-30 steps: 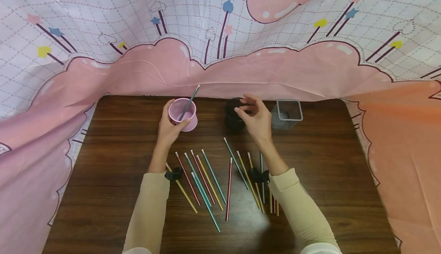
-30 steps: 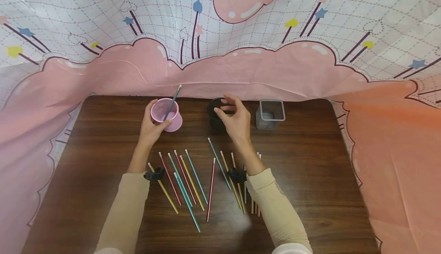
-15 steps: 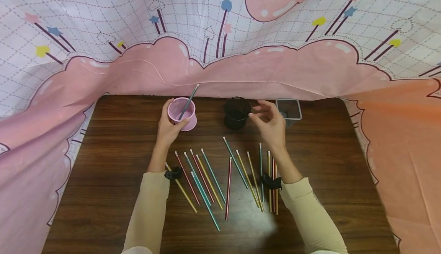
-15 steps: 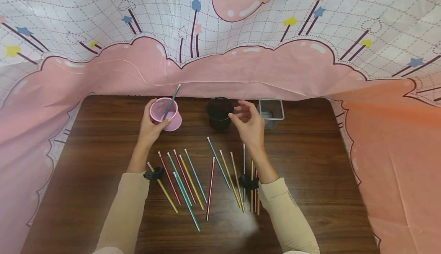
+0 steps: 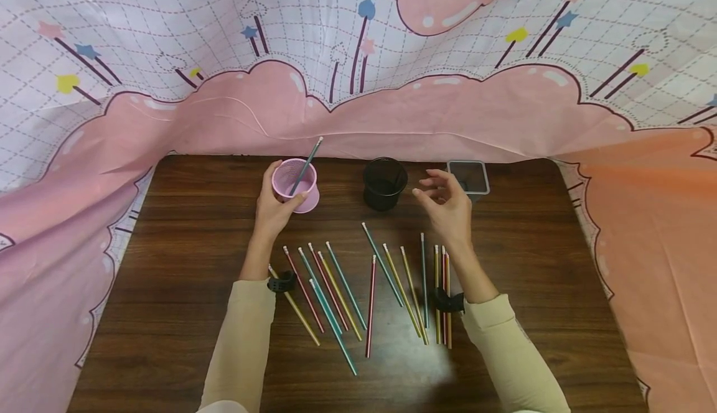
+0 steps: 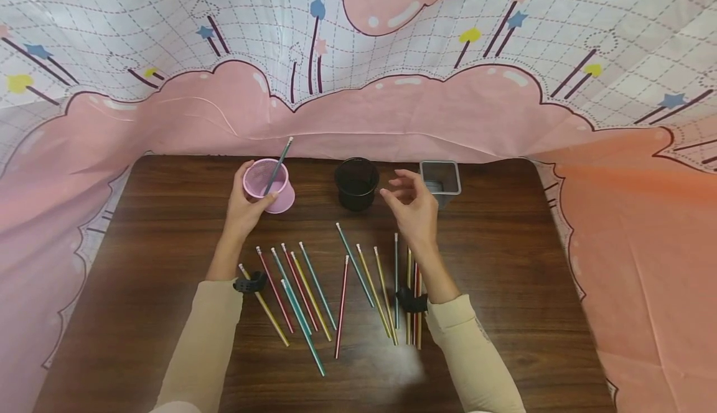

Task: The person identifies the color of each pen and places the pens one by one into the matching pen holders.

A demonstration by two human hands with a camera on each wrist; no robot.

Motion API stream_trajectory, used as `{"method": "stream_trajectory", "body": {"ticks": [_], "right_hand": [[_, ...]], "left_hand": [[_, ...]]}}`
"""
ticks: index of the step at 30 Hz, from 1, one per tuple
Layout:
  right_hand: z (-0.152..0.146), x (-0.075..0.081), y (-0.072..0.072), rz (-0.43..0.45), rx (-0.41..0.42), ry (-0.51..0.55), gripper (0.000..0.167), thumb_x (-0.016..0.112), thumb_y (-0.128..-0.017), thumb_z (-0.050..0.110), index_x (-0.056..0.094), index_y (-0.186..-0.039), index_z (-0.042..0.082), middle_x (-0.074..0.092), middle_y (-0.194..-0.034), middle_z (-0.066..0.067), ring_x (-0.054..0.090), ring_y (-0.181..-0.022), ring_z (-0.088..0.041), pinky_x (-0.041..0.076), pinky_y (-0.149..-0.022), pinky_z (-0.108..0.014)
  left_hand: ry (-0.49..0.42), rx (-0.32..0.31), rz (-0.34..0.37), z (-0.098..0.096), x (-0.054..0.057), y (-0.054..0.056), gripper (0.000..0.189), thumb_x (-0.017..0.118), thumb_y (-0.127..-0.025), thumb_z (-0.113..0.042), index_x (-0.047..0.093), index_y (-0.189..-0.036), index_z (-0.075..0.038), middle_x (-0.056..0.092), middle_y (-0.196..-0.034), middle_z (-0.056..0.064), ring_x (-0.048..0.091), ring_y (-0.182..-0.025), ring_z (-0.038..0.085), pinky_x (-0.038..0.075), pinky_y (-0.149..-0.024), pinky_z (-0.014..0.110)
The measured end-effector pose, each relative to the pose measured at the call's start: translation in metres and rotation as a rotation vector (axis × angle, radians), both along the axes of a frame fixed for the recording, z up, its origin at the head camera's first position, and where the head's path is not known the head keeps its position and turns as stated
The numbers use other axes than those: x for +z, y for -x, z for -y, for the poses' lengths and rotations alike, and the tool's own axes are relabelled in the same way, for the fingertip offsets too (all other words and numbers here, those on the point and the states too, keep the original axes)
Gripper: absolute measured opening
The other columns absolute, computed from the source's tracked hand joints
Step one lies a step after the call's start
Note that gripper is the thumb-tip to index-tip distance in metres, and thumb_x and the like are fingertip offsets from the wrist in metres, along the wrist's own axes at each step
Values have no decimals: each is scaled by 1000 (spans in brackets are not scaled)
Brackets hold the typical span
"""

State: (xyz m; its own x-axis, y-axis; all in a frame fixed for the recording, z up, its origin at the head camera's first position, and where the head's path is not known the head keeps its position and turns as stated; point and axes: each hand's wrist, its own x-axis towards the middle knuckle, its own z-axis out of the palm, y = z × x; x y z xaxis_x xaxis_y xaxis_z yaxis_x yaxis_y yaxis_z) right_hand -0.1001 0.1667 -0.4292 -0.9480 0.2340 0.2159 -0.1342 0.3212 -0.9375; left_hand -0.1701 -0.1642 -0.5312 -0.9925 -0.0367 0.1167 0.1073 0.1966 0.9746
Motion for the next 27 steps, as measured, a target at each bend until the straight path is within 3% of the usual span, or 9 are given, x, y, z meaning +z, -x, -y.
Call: {"method": "stream_trajectory", "body": {"ticks": [2,6,9,13,18,27], "right_hand": [[-2,-3,-2,21,-4,-22,40,75,-85,-1,61,-123,-4,67,-107,-26,64,-81,-18,48,-69,-17],[-18,-29,-1,51,-21,-47,43,74,-87,1,60,-127,-1,68,-110,-21,65,-87,-28,51,-73,-17],[-29,-53,-2,67,-38,-72,43,75,-87,4,61,-128,5,70,-110,-16,66,-89,-28,52,-76,-17],[-32,-69,-9,93,-45,-98,41,75,-87,6,63,-126,9,71,-107,-10,67,-86,-16,52,-77,-16],[-34,-77,-13,109,-66,-107,39,74,-87,4,63,-125,9,72,-106,-9,66,-84,-11,51,-76,-16],[-43,-87,-20,180,-72,-178,41,75,-86,3,63,-125,8,72,-106,-9,68,-84,-24,49,-69,-12]], "left_hand": [[-8,-6,1,0,10,-4,87,83,-78,-9,35,-151,-15,49,-142,23,49,-126,46,41,-101,56],[-20,-26,0,-6,27,-9,86,81,-79,-5,34,-150,-9,47,-142,28,48,-126,49,42,-100,58],[-17,-28,-4,-8,27,-10,86,82,-79,-6,34,-150,-8,47,-142,28,48,-126,49,42,-99,57],[-4,-15,-5,-5,28,-12,85,82,-79,-6,35,-150,-6,47,-142,29,49,-125,50,44,-97,53],[2,-9,-19,-3,29,-12,84,81,-79,-5,35,-149,-5,46,-142,30,49,-125,51,46,-95,53],[14,-5,-15,-7,29,-15,84,81,-79,-5,35,-150,-6,47,-141,29,49,-125,51,44,-95,60]]}}
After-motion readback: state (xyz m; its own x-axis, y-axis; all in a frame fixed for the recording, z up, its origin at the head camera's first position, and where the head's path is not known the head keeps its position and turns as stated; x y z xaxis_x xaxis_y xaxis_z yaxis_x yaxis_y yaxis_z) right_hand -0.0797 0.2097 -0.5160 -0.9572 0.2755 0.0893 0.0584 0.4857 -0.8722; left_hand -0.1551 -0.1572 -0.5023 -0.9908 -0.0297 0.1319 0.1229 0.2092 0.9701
